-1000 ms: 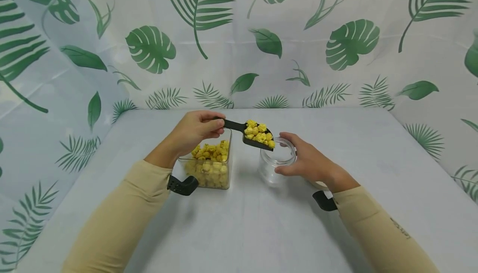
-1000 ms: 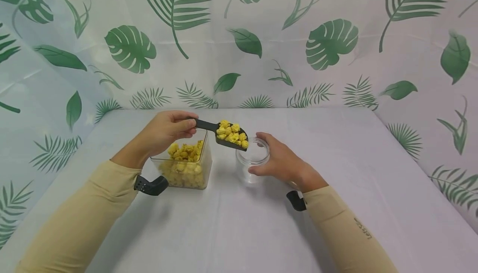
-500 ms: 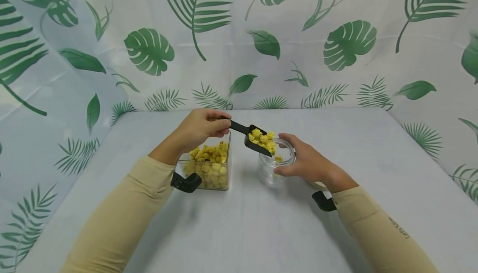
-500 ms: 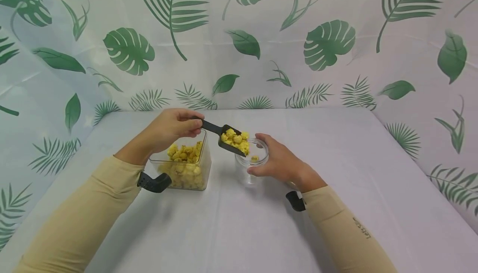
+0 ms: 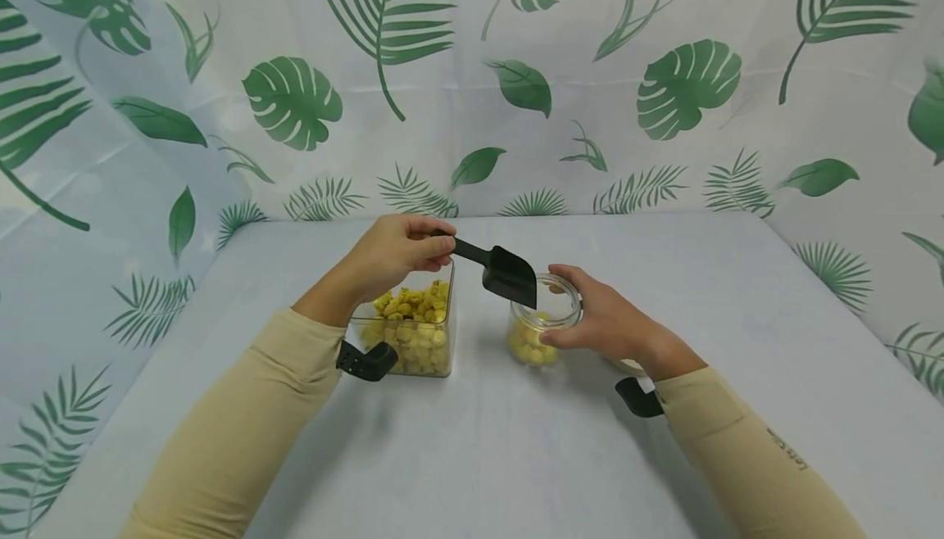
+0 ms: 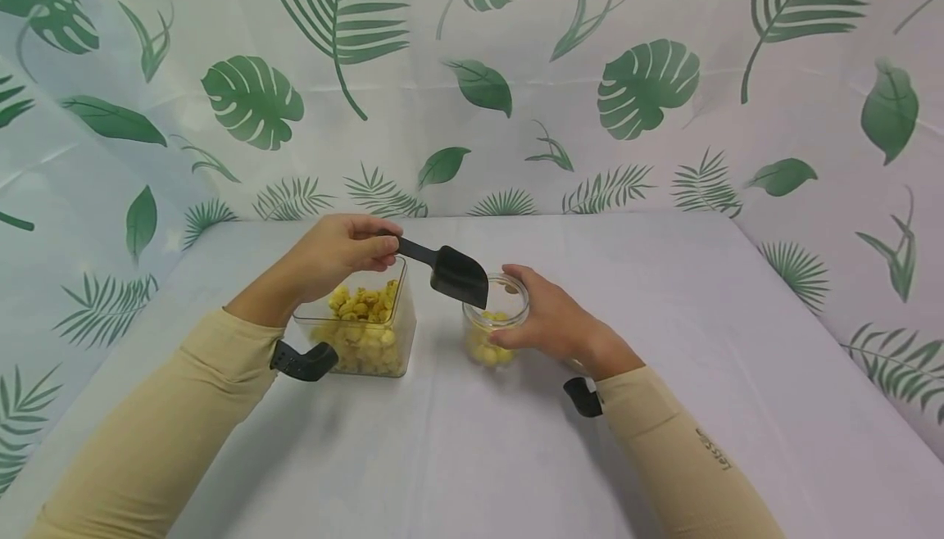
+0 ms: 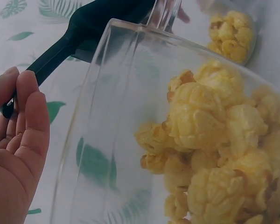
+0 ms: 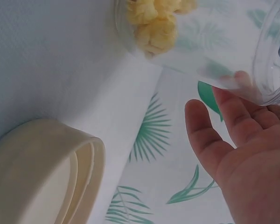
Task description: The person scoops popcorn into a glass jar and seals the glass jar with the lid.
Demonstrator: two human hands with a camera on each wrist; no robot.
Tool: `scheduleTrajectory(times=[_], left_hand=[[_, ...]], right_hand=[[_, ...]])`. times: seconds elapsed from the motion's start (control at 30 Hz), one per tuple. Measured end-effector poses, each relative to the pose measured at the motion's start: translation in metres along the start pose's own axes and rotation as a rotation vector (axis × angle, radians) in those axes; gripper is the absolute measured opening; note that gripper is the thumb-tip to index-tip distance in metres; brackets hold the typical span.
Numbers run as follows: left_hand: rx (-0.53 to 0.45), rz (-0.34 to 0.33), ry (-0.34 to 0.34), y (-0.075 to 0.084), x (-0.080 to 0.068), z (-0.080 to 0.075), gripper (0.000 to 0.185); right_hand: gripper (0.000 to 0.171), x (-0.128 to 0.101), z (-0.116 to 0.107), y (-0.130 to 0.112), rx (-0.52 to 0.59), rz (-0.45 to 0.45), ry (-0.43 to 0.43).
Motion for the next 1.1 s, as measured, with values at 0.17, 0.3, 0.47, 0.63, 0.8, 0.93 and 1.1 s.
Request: scheduleTrajectory(times=[0.17, 0.3, 0.47, 0.63, 0.8, 0.93, 1.1], left_hand=[[-0.008, 0.006, -0.002, -0.003, -0.001, -0.002, 0.031], [-0.028, 0.016, -0.007, -0.008, -0.003, -0.006, 0.031], [-0.035, 0.025, -0.001, -0.015, -0.008, -0.015, 0.033], [-0.057, 0.029, 0.022, -0.017, -0.015, -0.027, 0.035], [-0.118, 0.040, 0.059, -0.014, -0.021, -0.047, 0.034], [-0.095, 0.060, 0.087, -0.012, -0.029, -0.070, 0.036], [-0.039, 0.067, 0.124, -0.014, -0.038, -0.099, 0.040]], right_hand=[[0.095, 0.001, 0.001, 0.000, -0.012, -0.011, 0.000], [0.097, 0.000, 0.003, 0.000, -0.003, -0.005, -0.009], [0.097, 0.000, 0.003, -0.001, 0.005, 0.001, -0.018], [0.096, -0.001, -0.001, -0.002, 0.003, 0.015, -0.018], [0.099, -0.003, -0.003, -0.002, 0.034, 0.045, -0.023], [0.101, -0.004, 0.000, -0.003, 0.046, 0.044, -0.036], [0.108, -0.004, -0.003, -0.009, 0.058, -0.009, -0.033]])
Point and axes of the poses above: each hand's wrist, its own x-axis towards the middle knuckle, its own z-axis out of the palm, y = z × x, the point moved 10 cm from there along x, towards the middle knuckle, and after that the axes turned 13 degrees about y, right-handed, at the moved point
